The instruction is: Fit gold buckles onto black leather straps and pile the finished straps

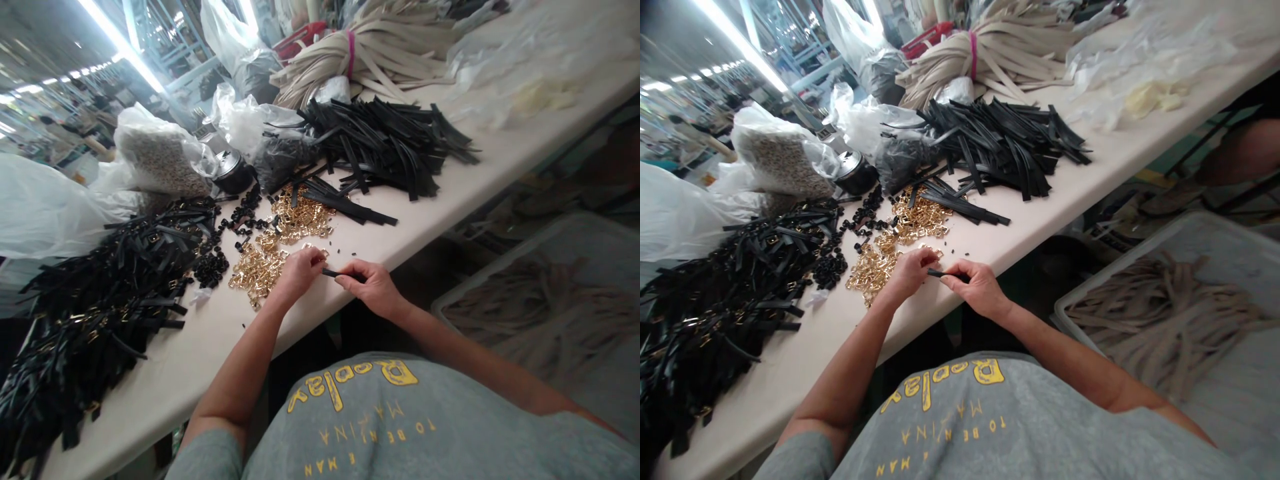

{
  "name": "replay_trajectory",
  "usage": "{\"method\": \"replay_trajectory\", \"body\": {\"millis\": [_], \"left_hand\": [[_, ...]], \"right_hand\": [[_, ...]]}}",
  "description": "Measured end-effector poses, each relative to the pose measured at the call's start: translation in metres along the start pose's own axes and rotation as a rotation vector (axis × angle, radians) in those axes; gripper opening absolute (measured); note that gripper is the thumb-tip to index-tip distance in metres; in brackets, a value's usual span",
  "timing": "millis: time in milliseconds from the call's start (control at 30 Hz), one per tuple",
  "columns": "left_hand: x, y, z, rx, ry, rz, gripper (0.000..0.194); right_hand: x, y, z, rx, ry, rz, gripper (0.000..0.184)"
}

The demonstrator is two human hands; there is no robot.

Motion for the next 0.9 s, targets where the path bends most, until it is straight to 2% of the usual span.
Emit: {"method": "replay_trajectory", "body": {"millis": [167,300,400,633,800,900], "left_hand": [[-0.018,-0.005,-0.005,-0.645,-0.034,-0.167,0.018],[-0.039,-0.006,-0.008,-0.921,-0.024,-0.227,0.022],[-0.052,-0.007,-0.012,-0.971,0.057,-0.199,0.022],[-0.076,-0.005,-0.015,-0.840,0.330,-0.034,0.018],[-0.084,-0.009,-0.008,-0.907,0.413,0.007,0.015],[-0.083,-0.014,-0.003,-1.044,0.417,-0.054,0.015]], "right_hand": [[0.003,0.004,0.021,0.188,-0.091,0.125,0.022],[0.007,0.007,0.038,0.279,-0.108,0.209,0.028],[0.008,0.007,0.045,0.314,-0.113,0.257,0.032],[0.005,0.003,0.050,0.389,-0.044,0.322,0.041],[0.004,0.004,0.055,0.344,-0.010,0.262,0.040],[0.007,0.004,0.057,0.279,0.023,0.151,0.034]]}}
Point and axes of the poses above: each hand's wrist, its own x-axis towards the middle knuckle, its own z-axis out of the palm, y = z × x, the point moved 4 cm from there along x, towards the middle knuckle, and after that the axes turned 9 degrees about -z, right-handed, at the moved point
